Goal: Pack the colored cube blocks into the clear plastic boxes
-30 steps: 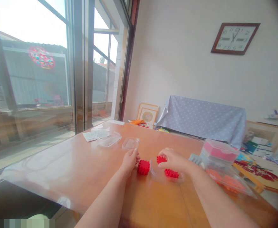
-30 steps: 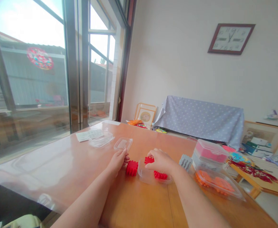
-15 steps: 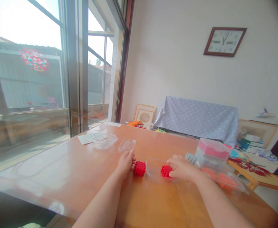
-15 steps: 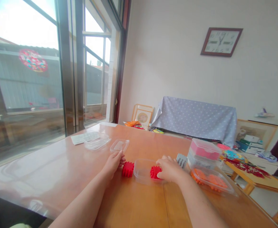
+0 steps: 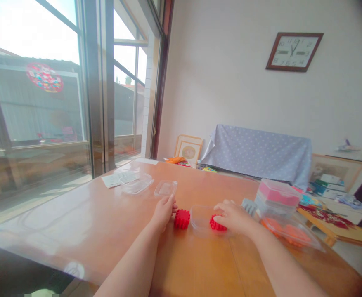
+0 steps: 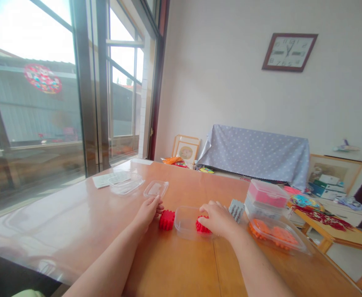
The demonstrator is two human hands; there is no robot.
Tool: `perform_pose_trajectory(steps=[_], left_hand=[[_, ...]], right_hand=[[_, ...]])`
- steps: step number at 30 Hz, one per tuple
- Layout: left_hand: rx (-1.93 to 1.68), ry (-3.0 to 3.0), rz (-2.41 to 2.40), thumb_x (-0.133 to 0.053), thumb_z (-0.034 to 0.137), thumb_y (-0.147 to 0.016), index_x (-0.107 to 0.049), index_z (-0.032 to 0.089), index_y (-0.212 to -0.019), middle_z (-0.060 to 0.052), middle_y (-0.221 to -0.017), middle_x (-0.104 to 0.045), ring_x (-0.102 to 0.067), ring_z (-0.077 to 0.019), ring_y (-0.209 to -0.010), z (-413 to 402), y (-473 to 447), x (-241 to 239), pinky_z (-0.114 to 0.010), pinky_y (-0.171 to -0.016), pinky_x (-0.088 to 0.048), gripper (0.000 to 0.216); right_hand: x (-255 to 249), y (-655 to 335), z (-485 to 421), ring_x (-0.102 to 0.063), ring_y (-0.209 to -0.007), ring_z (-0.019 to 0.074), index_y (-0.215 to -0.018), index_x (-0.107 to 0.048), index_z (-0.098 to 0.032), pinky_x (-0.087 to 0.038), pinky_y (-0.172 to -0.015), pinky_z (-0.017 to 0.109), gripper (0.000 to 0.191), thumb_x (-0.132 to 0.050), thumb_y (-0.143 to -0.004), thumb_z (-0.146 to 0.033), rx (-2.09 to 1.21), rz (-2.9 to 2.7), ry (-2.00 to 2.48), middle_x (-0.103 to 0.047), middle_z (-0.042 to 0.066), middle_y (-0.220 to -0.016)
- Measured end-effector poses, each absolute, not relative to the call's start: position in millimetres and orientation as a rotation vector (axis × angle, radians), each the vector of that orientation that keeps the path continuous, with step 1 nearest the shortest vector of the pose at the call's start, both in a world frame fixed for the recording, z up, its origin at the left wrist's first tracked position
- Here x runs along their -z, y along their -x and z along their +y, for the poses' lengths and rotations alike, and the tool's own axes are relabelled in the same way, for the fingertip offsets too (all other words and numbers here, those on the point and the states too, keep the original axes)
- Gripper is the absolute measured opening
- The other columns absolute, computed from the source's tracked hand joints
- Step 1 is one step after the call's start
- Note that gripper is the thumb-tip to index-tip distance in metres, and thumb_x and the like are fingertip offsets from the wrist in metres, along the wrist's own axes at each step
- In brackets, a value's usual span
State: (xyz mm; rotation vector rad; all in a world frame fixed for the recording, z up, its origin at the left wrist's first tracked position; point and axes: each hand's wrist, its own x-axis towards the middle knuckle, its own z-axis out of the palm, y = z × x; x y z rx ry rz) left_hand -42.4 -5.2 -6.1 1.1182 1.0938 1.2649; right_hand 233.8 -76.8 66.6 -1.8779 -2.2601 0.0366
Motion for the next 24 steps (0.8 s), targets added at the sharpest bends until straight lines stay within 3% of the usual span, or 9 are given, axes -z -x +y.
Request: perform_pose_trajectory(steps=[9,24], left_hand=[[-1.286,-1.104,1.072,-0.059,0.077,-0.073,-0.058,0.015,-0.084,-0.003,-0.07,-0.061,-0.057,-0.0135,-0.056,-2,41,13,-0.025,-0.053,-0.041,0.062],[-1.304,-1.082,1.072,-0.058,0.071,-0.078,-0.059,0.015,-0.083,-0.004,-0.068,-0.063,-0.057,-0.0129,-0.054,-1,39,15,-0.025,-0.055,-0.042,0.057]], right_hand=[[-85,-161,-79,-0.058,-0.097,0.0216,-0.105,-0.072,-0.027,-0.04,-0.085,0.03,0.025,-0.065,-0.083,-0.038,-0.115,-2.349,1.587,-0.066,0.005,-0.101],[-75,-113,-53,-0.054,-0.087,0.0232,-0.08,-0.07,-0.022,-0.034,-0.069,0.03,0.026,-0.07,-0.074,-0.047,0.03,-2.615,1.653,-0.061,0.006,-0.09]])
